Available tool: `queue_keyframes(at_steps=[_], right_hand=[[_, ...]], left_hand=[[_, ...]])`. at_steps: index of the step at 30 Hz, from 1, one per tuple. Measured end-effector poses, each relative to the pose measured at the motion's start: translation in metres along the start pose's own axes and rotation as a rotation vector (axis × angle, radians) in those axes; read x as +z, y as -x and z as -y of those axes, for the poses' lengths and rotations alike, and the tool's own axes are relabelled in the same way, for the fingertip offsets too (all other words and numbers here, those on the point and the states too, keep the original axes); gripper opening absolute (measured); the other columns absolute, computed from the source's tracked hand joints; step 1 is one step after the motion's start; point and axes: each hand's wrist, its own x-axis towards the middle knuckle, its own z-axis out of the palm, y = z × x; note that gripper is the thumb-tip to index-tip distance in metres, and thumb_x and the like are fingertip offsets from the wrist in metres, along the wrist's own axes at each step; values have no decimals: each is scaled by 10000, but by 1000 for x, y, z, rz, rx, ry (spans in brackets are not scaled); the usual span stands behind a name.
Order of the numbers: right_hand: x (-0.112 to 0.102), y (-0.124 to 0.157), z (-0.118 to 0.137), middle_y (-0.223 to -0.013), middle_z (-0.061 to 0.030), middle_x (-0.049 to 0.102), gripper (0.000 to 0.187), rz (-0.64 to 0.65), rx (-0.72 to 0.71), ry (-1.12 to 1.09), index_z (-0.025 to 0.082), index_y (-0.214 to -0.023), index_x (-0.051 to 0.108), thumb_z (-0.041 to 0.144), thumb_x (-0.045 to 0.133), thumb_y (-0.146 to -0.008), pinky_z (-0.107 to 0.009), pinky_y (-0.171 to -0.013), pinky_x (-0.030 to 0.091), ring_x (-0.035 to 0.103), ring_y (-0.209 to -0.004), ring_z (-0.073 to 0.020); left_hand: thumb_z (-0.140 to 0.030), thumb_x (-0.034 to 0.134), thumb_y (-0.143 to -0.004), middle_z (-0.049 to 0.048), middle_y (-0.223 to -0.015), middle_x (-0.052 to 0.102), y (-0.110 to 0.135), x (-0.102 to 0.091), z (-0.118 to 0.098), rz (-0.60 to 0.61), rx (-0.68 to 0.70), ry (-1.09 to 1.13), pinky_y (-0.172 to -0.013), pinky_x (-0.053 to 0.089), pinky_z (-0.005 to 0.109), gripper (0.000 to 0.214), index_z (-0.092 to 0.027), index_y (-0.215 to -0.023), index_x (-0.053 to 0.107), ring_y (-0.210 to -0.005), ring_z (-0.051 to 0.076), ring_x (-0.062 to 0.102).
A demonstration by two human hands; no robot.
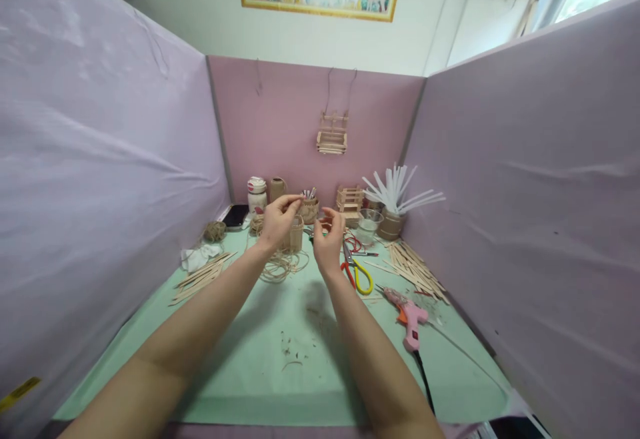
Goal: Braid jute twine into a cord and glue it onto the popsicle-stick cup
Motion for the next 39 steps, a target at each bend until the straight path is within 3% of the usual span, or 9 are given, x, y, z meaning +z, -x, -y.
queue_keyframes(at_steps=[4, 8, 11, 13, 19, 28, 31, 35, 39], right_hand=[[-33, -4, 55, -1086, -74, 532, 276, 187, -287, 69, 252, -1120, 557, 245, 488, -853, -319, -797, 465, 541, -938, -168], [-53, 4, 69, -925, -46, 612, 157, 268, -318, 140, 245, -943, 640, 255, 516, -847, -338, -813, 451, 560, -893, -178], [-55, 15, 56, -810, -35, 627, 135, 279, -101, 66, 212, -814, 641, 327, 571, -806, -308, -724, 451, 558, -769, -167], [-52, 24, 42, -700, -16, 601, 195, 275, 156, -68, 193, -775, 622, 385, 592, -775, -268, -605, 427, 518, -634, -139], [-40, 49, 4, -587, 13, 544, 265, 387, 605, -269, 165, -688, 618, 416, 687, -641, -220, -477, 314, 417, -508, -87], [-41, 58, -10, -649, 2, 572, 271, 435, 942, -510, 183, -711, 563, 400, 684, -603, -207, -488, 337, 498, -556, -98], [-48, 53, -21, -710, -31, 599, 274, 394, 771, -206, 174, -795, 590, 429, 587, -695, -237, -521, 373, 535, -613, -136], [-72, 43, -39, -936, -119, 619, 247, 329, 420, 638, 142, -934, 593, 310, 551, -757, -311, -758, 418, 571, -902, -231], [-90, 38, -49, -1070, -205, 573, 327, 490, 529, 1095, 94, -1024, 562, 287, 585, -761, -333, -796, 413, 561, -1002, -292]], left_hand=[[-273, 546, -805, 58, -874, 692, 34, -1, -43, 116, 48, -111, -724, 469, 239, 197, -153, -862, 691, -803, 153, 614], [-296, 520, -823, 38, -818, 684, 53, -10, -54, 231, 88, -211, -713, 452, 233, 216, -167, -826, 693, -764, 143, 594], [-346, 502, -836, 46, -816, 681, 61, -17, -42, 345, 42, -237, -750, 448, 248, 260, -169, -800, 690, -792, 154, 592], [-401, 494, -838, 60, -805, 673, 68, -19, -26, 235, -85, -199, -768, 451, 267, 306, -160, -782, 675, -808, 164, 595], [-459, 608, -763, 77, -846, 654, 100, -14, 23, 329, -768, 457, -761, 493, 315, 339, -149, -899, 597, -786, 145, 625], [-241, 783, -593, 4, -713, 597, 113, -15, 36, 389, -860, 586, -613, 453, 200, 289, -125, -790, 607, -574, 43, 533], [-202, 740, -646, 15, -707, 598, 113, -15, 42, 347, -909, 560, -557, 434, 173, 221, -118, -801, 607, -532, 29, 503], [-192, 704, -685, 11, -650, 572, 111, -15, 49, 223, -942, 518, -452, 356, 130, 157, -109, -762, 596, -481, 17, 454], [-197, 695, -698, 3, -615, 537, 109, -16, 50, 179, -946, 583, -396, 285, 110, 145, -99, -732, 593, -452, 7, 402]])
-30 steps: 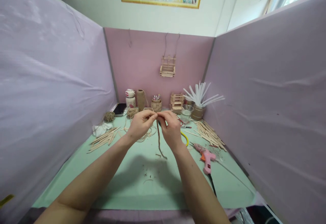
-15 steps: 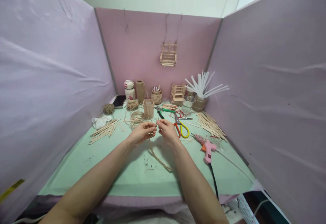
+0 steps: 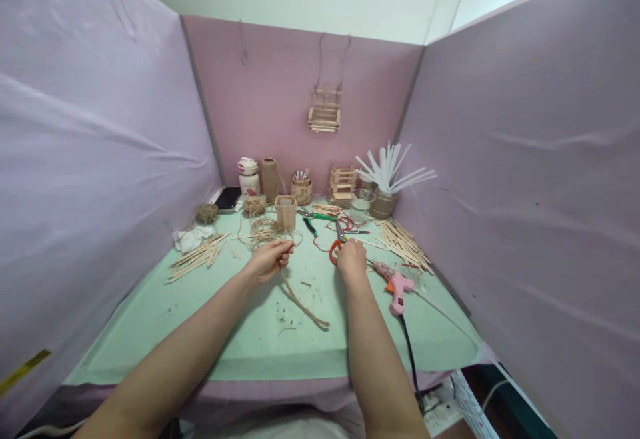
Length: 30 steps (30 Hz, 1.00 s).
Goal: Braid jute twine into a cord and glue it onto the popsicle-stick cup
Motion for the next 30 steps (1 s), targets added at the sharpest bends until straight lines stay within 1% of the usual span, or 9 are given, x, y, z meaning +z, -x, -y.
queue_keyframes(at_steps=[4, 7, 10, 13, 16, 18, 21, 24, 30], right_hand=[[1, -4, -2, -1052, -209, 596, 411, 110, 81, 60, 78, -1102, 501, 245, 603, -740, -315, -747, 429, 581, -998, -289], [3, -8, -1, -1021, -215, 614, 398, 116, 128, 21, 68, -1106, 490, 188, 569, -735, -301, -701, 429, 603, -959, -276], [3, -10, 0, -945, -185, 636, 369, 66, 131, -119, 83, -1056, 521, 230, 563, -720, -290, -639, 420, 619, -876, -261], [5, -5, 6, -828, -112, 643, 327, 41, 33, -403, 122, -953, 564, 313, 576, -688, -270, -575, 407, 608, -750, -220], [9, 7, 18, -710, -44, 607, 272, 139, -146, -723, 146, -847, 571, 341, 570, -657, -249, -508, 385, 552, -600, -161], [12, 15, 26, -689, -19, 585, 272, 214, -240, -823, 156, -843, 556, 360, 559, -662, -244, -496, 377, 515, -556, -137], [12, 23, 34, -698, -2, 570, 314, 202, -344, -792, 171, -843, 531, 431, 577, -671, -242, -527, 374, 493, -580, -128], [8, 30, 38, -684, 14, 549, 364, 155, -408, -629, 187, -828, 520, 511, 579, -675, -239, -549, 356, 477, -605, -129], [3, 43, 41, -687, 29, 534, 321, 239, -527, -392, 202, -812, 501, 494, 565, -692, -231, -545, 323, 449, -592, -120]], left_hand=[[-135, 667, -710, 9, -618, 530, 0, -1, -2, -4, -15, 46, -385, 275, 98, 89, -84, -724, 595, -449, 1, 389], [-105, 648, -718, 15, -625, 531, -1, -3, -4, -9, -21, 70, -390, 291, 92, 57, -75, -724, 600, -459, 1, 400], [-90, 627, -735, 25, -635, 539, -1, -5, -8, -17, -24, 94, -401, 313, 89, 40, -63, -722, 600, -471, 3, 416], [-68, 617, -735, 26, -630, 545, -2, -8, -12, -34, -23, 116, -415, 336, 89, 15, -61, -734, 604, -473, 4, 423], [-72, 627, -730, 18, -614, 544, -5, -13, -17, -51, 18, 137, -421, 339, 89, 36, -71, -710, 596, -472, 3, 421], [-94, 637, -727, 14, -599, 539, -7, -18, -21, -92, 71, 123, -414, 326, 93, 78, -76, -671, 585, -470, 5, 420], [-125, 664, -702, 4, -574, 524, -9, -27, -26, -178, 131, 81, -402, 301, 110, 133, -80, -620, 570, -458, 9, 415], [-171, 708, -650, -3, -565, 523, -11, -34, -30, -231, 178, 44, -403, 282, 129, 169, -87, -605, 569, -454, 13, 407], [-265, 721, -588, -9, -567, 538, -15, -41, -29, -246, 283, -83, -428, 268, 170, 200, -108, -625, 602, -457, 28, 397]])
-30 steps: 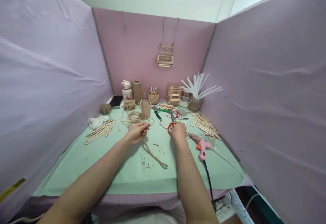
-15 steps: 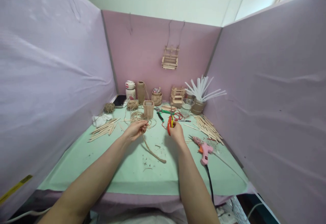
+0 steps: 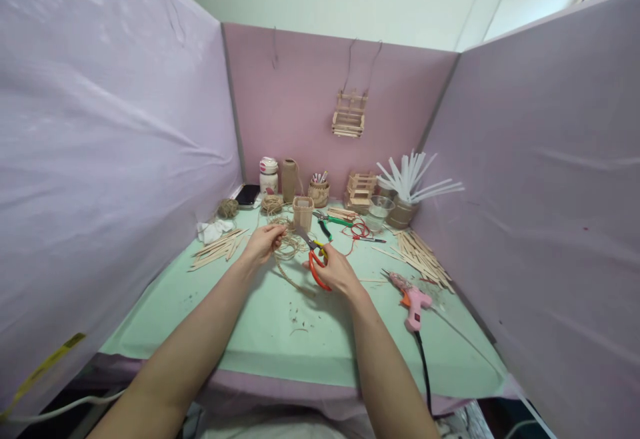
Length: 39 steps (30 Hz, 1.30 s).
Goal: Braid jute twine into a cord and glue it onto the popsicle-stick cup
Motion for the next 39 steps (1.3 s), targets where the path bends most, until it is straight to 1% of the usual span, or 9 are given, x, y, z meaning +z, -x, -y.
queue_keyframes(at_steps=[5, 10, 14, 25, 30, 33, 35, 36, 39], right_hand=[[2, 2, 3, -676, 32, 526, 299, 53, 9, 12, 199, -771, 492, 482, 559, -701, -224, -540, 315, 446, -587, -113], [1, 2, 6, -654, 38, 511, 273, 88, 0, -6, 195, -726, 475, 453, 560, -705, -220, -531, 309, 429, -580, -108], [2, 3, 6, -636, 41, 505, 297, 85, -3, -40, 194, -695, 459, 473, 559, -710, -218, -521, 302, 423, -572, -106], [8, 1, 1, -616, 43, 497, 333, 60, -19, -38, 193, -681, 469, 512, 558, -715, -213, -494, 274, 413, -557, -103], [10, 1, -3, -603, 37, 500, 378, 62, -15, -17, 188, -671, 480, 558, 529, -734, -212, -491, 269, 415, -548, -104], [9, 0, -2, -591, 29, 507, 404, 71, -22, -34, 187, -652, 482, 581, 525, -730, -215, -495, 274, 429, -547, -111], [7, -2, -2, -595, 21, 523, 403, 22, -8, -62, 189, -659, 494, 584, 512, -736, -219, -505, 288, 442, -554, -120], [5, -4, -2, -602, 15, 534, 399, -32, 17, -68, 191, -671, 505, 585, 505, -738, -223, -513, 296, 450, -559, -126], [-5, -9, -11, -648, -15, 576, 396, -250, 171, -22, 193, -737, 548, 583, 483, -749, -239, -538, 320, 489, -591, -151]], left_hand=[[-249, 670, -586, -16, -564, 548, 2, 2, -1, 31, 60, -162, -424, 207, 200, 156, -120, -668, 638, -431, 33, 343], [-238, 633, -592, -16, -563, 551, 8, 5, -6, 97, 39, -269, -431, 175, 214, 140, -125, -675, 643, -423, 38, 310], [-231, 611, -596, -20, -538, 532, 13, 7, -8, 119, 48, -338, -438, 167, 224, 137, -130, -674, 659, -422, 45, 284], [-205, 594, -591, -6, -553, 567, 14, 5, -9, 131, 85, -418, -476, 224, 222, 161, -137, -683, 708, -483, 76, 351], [-197, 592, -598, -7, -565, 569, 14, 5, -10, 158, 91, -417, -489, 247, 220, 144, -133, -673, 697, -491, 74, 377], [-208, 622, -606, -3, -572, 569, 13, 5, -9, 139, 76, -403, -488, 261, 213, 117, -128, -667, 683, -494, 69, 388], [-231, 658, -607, 2, -582, 574, 13, 6, -9, 121, 50, -365, -473, 259, 208, 125, -127, -675, 673, -481, 62, 381], [-241, 676, -606, 3, -584, 573, 13, 6, -9, 120, 33, -334, -463, 254, 204, 137, -126, -679, 667, -470, 56, 372], [-236, 713, -617, 4, -596, 557, 13, 5, -11, 165, -43, -158, -433, 240, 183, 156, -116, -685, 639, -452, 35, 361]])
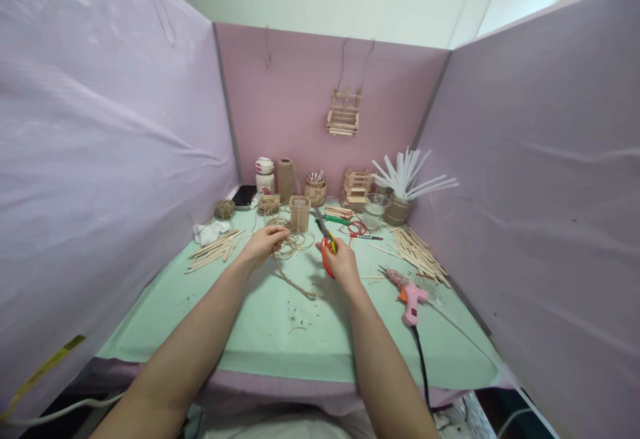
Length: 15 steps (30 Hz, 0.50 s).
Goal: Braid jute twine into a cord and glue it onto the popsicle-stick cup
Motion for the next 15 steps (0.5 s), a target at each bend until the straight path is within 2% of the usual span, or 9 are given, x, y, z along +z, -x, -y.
queue_keyframes(at_steps=[3, 6, 12, 15], right_hand=[[-10, -9, -16, -739, -75, 620, 364, -127, 167, 155, 172, -855, 573, 514, 489, -762, -261, -560, 341, 552, -663, -193], [-18, -15, -31, -829, -151, 629, 333, -105, 245, 348, 117, -942, 580, 376, 537, -736, -289, -582, 359, 593, -757, -247], [-20, -15, -44, -941, -196, 613, 415, -42, 350, 440, 65, -1082, 523, 241, 576, -710, -310, -656, 406, 601, -871, -279], [-18, -13, -42, -1017, -238, 581, 400, -71, 343, 468, 62, -1054, 551, 244, 606, -701, -376, -760, 416, 547, -994, -335]], left_hand=[[-170, 708, -655, 12, -640, 543, -2, -4, -3, 99, -99, 266, -416, 250, 145, 131, -103, -714, 611, -469, 18, 378], [-106, 662, -711, 15, -668, 534, -5, -10, -5, 173, -186, 448, -406, 277, 119, 82, -92, -772, 609, -474, 7, 380], [-88, 611, -767, 5, -697, 534, -7, -13, -5, 197, -204, 546, -413, 321, 105, 80, -117, -839, 591, -497, 12, 422], [-99, 615, -772, -2, -682, 517, -4, -9, -4, 229, -215, 547, -414, 315, 93, 67, -112, -804, 558, -487, 5, 413]])
